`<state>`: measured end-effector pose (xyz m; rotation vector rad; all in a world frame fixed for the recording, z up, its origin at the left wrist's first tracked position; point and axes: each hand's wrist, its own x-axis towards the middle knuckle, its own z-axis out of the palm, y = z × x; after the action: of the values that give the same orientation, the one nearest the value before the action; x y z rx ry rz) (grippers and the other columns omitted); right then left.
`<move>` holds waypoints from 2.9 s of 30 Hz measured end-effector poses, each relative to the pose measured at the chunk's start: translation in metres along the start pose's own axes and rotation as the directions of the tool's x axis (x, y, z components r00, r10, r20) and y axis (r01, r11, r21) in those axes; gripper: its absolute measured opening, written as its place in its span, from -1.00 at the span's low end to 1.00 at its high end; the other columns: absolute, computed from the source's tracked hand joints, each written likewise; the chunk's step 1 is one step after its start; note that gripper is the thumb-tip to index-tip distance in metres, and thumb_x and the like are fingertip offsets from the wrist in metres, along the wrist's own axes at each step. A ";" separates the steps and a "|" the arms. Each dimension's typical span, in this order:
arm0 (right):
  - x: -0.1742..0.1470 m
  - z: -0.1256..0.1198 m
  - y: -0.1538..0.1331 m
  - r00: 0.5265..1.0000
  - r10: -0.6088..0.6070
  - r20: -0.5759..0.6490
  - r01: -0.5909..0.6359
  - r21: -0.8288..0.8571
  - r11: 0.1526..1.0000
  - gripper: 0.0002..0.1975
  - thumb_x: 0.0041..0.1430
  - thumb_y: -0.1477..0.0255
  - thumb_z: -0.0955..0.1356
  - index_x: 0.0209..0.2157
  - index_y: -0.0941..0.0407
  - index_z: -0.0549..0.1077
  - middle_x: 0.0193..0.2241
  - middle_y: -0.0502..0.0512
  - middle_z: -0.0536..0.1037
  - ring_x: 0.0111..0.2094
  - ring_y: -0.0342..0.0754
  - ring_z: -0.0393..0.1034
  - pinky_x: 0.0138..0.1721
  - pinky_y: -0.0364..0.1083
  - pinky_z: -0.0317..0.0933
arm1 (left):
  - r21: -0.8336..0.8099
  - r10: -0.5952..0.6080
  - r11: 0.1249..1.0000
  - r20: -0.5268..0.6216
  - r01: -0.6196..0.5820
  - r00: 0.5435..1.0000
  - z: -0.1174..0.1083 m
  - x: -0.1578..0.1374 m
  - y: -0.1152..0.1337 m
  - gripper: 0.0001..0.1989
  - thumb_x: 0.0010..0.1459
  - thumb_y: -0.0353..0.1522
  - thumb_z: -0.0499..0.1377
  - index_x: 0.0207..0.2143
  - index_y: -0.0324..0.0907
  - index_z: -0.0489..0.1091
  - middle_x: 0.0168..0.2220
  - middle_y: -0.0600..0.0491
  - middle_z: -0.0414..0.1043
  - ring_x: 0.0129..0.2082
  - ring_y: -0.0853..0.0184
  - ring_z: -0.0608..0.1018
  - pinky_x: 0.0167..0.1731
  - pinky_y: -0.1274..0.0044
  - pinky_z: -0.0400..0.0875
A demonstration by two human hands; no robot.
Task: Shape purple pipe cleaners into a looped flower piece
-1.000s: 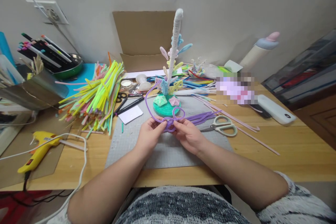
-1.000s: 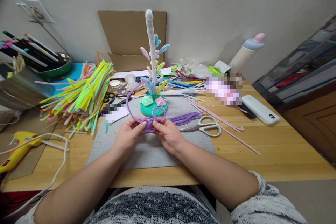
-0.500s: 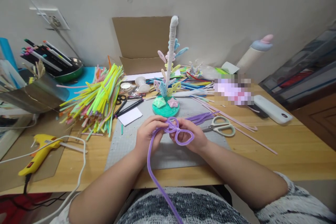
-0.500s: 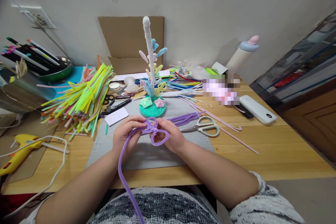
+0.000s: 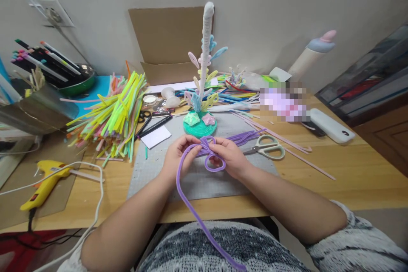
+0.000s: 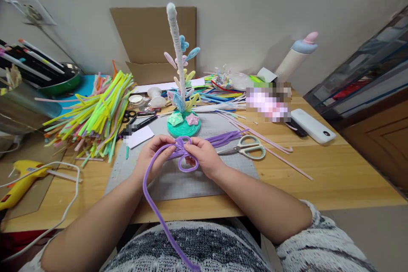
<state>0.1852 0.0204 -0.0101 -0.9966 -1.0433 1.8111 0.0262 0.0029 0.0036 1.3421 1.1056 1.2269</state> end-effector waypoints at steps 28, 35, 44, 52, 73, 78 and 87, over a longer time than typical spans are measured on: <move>0.002 0.001 0.006 0.999 0.011 0.044 -0.007 -0.085 0.996 -0.75 -0.06 0.28 0.43 -0.39 0.17 0.48 -0.55 -0.02 0.49 -0.56 -0.23 0.35 -0.54 -0.24 0.11 | 0.155 0.033 0.988 -0.100 -0.018 0.994 -0.004 0.001 -0.004 -0.84 0.00 -0.29 0.24 -0.44 -0.23 0.45 -0.43 0.02 0.51 -0.42 0.36 0.51 -0.36 0.54 0.38; -0.001 0.003 0.003 0.999 -0.045 -0.019 0.042 -0.145 0.989 -0.70 -0.06 0.22 0.42 -0.52 0.20 0.42 -0.62 -0.01 0.47 -0.62 -0.25 0.27 -0.55 -0.22 0.14 | 0.030 -0.072 0.997 -0.156 0.078 0.985 -0.005 0.003 -0.008 -0.82 -0.04 -0.28 0.26 -0.46 -0.23 0.43 -0.46 0.05 0.50 -0.46 0.38 0.50 -0.39 0.55 0.38; -0.001 0.002 0.003 0.999 -0.035 0.011 0.036 -0.140 0.989 -0.73 -0.08 0.25 0.44 -0.50 0.18 0.42 -0.61 -0.03 0.46 -0.61 -0.24 0.29 -0.56 -0.23 0.13 | 0.059 -0.031 0.997 -0.178 0.043 0.983 -0.005 0.003 -0.003 -0.87 -0.06 -0.32 0.27 -0.49 -0.22 0.45 -0.46 0.06 0.50 -0.43 0.38 0.49 -0.37 0.55 0.36; -0.002 0.001 0.003 0.997 -0.024 0.073 0.035 -0.154 0.988 -0.76 -0.07 0.28 0.43 -0.44 0.17 0.45 -0.59 -0.03 0.47 -0.59 -0.23 0.30 -0.54 -0.22 0.16 | -0.115 -0.166 0.982 -0.129 0.152 0.978 -0.006 0.007 -0.005 -0.81 -0.10 -0.29 0.29 -0.51 -0.23 0.41 -0.59 0.12 0.40 -0.56 0.46 0.42 -0.51 0.61 0.30; -0.001 0.002 0.005 0.991 -0.121 -0.063 0.121 -0.006 0.993 -0.75 0.00 0.24 0.38 -0.44 0.15 0.39 -0.61 -0.07 0.42 -0.64 -0.23 0.27 -0.66 -0.23 0.17 | 0.343 0.457 0.793 0.213 -0.504 0.864 -0.004 -0.003 0.003 -0.96 0.03 -0.40 0.23 -0.45 -0.16 0.40 -0.38 0.01 0.51 -0.29 0.32 0.49 -0.18 0.40 0.34; -0.006 0.005 0.006 0.984 -0.167 -0.064 0.161 -0.093 0.983 -0.75 0.02 0.23 0.38 -0.42 0.13 0.38 -0.59 -0.06 0.43 -0.60 -0.21 0.30 -0.61 -0.21 0.19 | 0.494 0.482 0.710 0.179 -0.502 0.857 -0.004 -0.003 -0.002 -0.95 0.06 -0.39 0.20 -0.37 -0.13 0.43 -0.37 0.03 0.47 -0.28 0.32 0.46 -0.21 0.43 0.31; -0.007 0.006 0.006 0.997 -0.075 0.003 0.075 -0.046 0.996 -0.74 -0.04 0.24 0.41 -0.38 0.13 0.40 -0.53 -0.05 0.45 -0.56 -0.19 0.35 -0.51 -0.17 0.25 | 0.587 0.417 0.693 0.147 -0.418 0.897 -0.001 -0.004 0.001 -0.93 0.08 -0.41 0.15 -0.36 -0.14 0.43 -0.36 0.01 0.41 -0.28 0.28 0.41 -0.23 0.41 0.28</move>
<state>0.1804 0.0104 -0.0122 -0.9708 -1.1127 1.7341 0.0247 -0.0006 0.0039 2.1922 1.2965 1.2256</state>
